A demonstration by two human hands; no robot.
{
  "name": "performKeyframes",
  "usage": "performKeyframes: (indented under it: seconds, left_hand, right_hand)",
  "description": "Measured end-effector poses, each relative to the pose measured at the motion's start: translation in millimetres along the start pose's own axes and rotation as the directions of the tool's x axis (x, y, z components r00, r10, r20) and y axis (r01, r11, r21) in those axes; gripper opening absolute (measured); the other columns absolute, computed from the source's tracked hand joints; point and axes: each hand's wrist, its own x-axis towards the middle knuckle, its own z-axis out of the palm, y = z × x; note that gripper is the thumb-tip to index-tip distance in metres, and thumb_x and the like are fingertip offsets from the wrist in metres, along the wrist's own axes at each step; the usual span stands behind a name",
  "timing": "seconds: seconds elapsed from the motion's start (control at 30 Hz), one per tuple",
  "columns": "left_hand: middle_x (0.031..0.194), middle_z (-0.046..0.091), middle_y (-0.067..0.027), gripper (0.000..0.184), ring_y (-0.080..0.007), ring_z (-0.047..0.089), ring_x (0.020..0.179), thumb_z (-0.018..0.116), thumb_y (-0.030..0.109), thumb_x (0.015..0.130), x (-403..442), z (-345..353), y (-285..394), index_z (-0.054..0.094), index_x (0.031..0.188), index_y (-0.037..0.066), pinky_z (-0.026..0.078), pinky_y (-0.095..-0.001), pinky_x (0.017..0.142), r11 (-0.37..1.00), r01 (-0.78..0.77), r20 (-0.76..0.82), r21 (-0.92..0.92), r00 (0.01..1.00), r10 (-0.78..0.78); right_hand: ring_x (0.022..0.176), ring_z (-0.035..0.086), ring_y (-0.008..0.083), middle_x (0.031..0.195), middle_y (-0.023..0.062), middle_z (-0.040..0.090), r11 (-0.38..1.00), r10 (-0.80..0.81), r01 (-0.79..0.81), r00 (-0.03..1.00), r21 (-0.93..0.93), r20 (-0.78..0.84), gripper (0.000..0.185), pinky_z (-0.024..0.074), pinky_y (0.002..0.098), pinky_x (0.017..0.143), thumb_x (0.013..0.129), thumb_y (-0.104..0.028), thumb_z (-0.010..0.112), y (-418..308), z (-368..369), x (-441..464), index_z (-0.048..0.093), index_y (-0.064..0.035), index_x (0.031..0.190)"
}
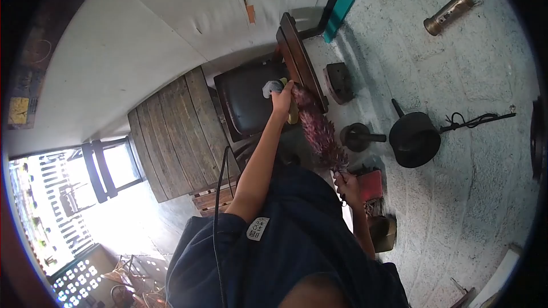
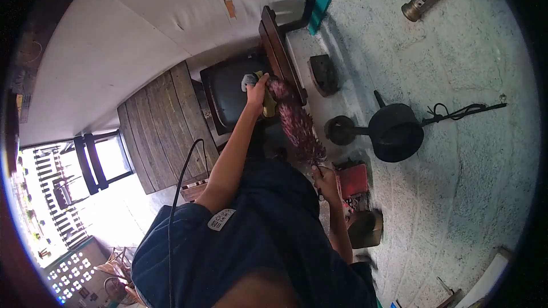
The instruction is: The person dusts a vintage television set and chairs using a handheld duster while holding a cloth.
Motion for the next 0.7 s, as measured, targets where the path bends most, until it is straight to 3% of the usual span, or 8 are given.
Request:
performKeyframes:
  seconds: [0.07,0.13,0.17,0.23,0.57,0.63,0.67,0.7]
  left_hand:
    - [0.074,0.055,0.0005,0.014,-0.0127,0.054,0.058,0.068,0.020,0.087,-1,-9,-13,0.057,0.086,0.011,0.046,-0.0286,0.056,0.999,-0.030,0.005,0.014,1.000,0.030]
    - [0.071,0.054,0.0008,0.013,-0.0122,0.053,0.058,0.067,0.020,0.088,-29,-13,3,0.057,0.085,0.011,0.045,-0.0284,0.055,0.996,0.092,0.033,0.016,0.995,-0.092]
    - [0.071,0.054,0.0008,0.013,-0.0122,0.053,0.058,0.067,0.020,0.088,-30,-16,0,0.057,0.085,0.011,0.045,-0.0284,0.055,0.996,0.091,0.023,0.012,0.996,-0.092]
    - [0.065,0.053,-0.0001,0.020,-0.0121,0.054,0.056,0.066,0.019,0.088,-27,-25,-7,0.055,0.075,0.009,0.044,-0.0291,0.052,0.999,0.028,-0.007,0.024,1.000,-0.027]
    - [0.066,0.053,0.0003,0.020,-0.0118,0.053,0.056,0.065,0.019,0.088,29,-20,24,0.055,0.075,0.009,0.044,-0.0286,0.054,0.998,0.050,0.005,-0.026,0.999,-0.050]
    - [0.070,0.053,0.0012,0.016,-0.0118,0.052,0.057,0.068,0.019,0.086,50,-16,30,0.055,0.082,0.012,0.046,-0.0291,0.055,0.999,-0.017,-0.003,0.052,1.000,0.017]
    - [0.070,0.053,0.0012,0.016,-0.0118,0.052,0.057,0.068,0.019,0.086,63,-16,34,0.055,0.082,0.012,0.046,-0.0291,0.055,0.999,-0.018,0.005,0.051,1.000,0.018]
    - [0.075,0.055,0.0001,0.015,-0.0129,0.055,0.064,0.068,0.020,0.086,72,-15,41,0.056,0.087,0.011,0.047,-0.0299,0.060,0.999,0.011,0.044,0.051,0.999,-0.013]
  right_hand:
    - [0.047,0.041,0.0039,0.061,-0.0052,0.048,0.999,0.008,-0.009,1.000,0.040,0.016,0.035,0.0308,0.0235,0.042,0.098,-0.035,0.054,9,7,1,0.063,-0.0028,0.088]
    - [0.047,0.041,0.0042,0.062,-0.0050,0.048,0.961,-0.141,0.117,0.987,-0.251,-0.080,0.035,0.0314,0.0243,0.043,0.098,-0.036,0.054,17,12,6,0.063,-0.0041,0.086]
    - [0.047,0.041,0.0042,0.062,-0.0050,0.048,0.960,-0.141,0.119,0.988,-0.255,-0.070,0.035,0.0314,0.0243,0.043,0.098,-0.036,0.054,19,14,7,0.063,-0.0041,0.086]
    - [0.047,0.041,0.0046,0.062,-0.0048,0.048,1.000,0.026,-0.026,1.000,0.007,-0.006,0.037,0.0321,0.0251,0.044,0.098,-0.038,0.054,20,22,11,0.061,-0.0050,0.083]
    - [0.046,0.041,0.0037,0.062,-0.0048,0.047,0.985,-0.162,0.158,0.985,-0.074,-0.054,0.036,0.0277,0.0236,0.038,0.098,-0.039,0.054,-24,51,77,0.058,-0.0063,0.084]
    - [0.054,0.051,0.0127,0.062,0.0043,0.053,0.996,-0.067,0.064,0.996,-0.057,-0.061,0.044,0.0407,0.0319,0.053,0.097,-0.037,0.053,-47,59,96,0.061,0.0026,0.080]
    - [0.054,0.051,0.0127,0.062,0.0043,0.053,0.996,-0.070,0.066,0.995,-0.056,-0.069,0.044,0.0407,0.0319,0.053,0.097,-0.037,0.053,-59,64,108,0.061,0.0026,0.080]
    - [0.054,0.051,0.0130,0.062,0.0036,0.053,0.979,-0.178,0.164,0.977,-0.120,-0.114,0.044,0.0404,0.0323,0.053,0.097,-0.037,0.053,-65,70,123,0.061,0.0021,0.079]
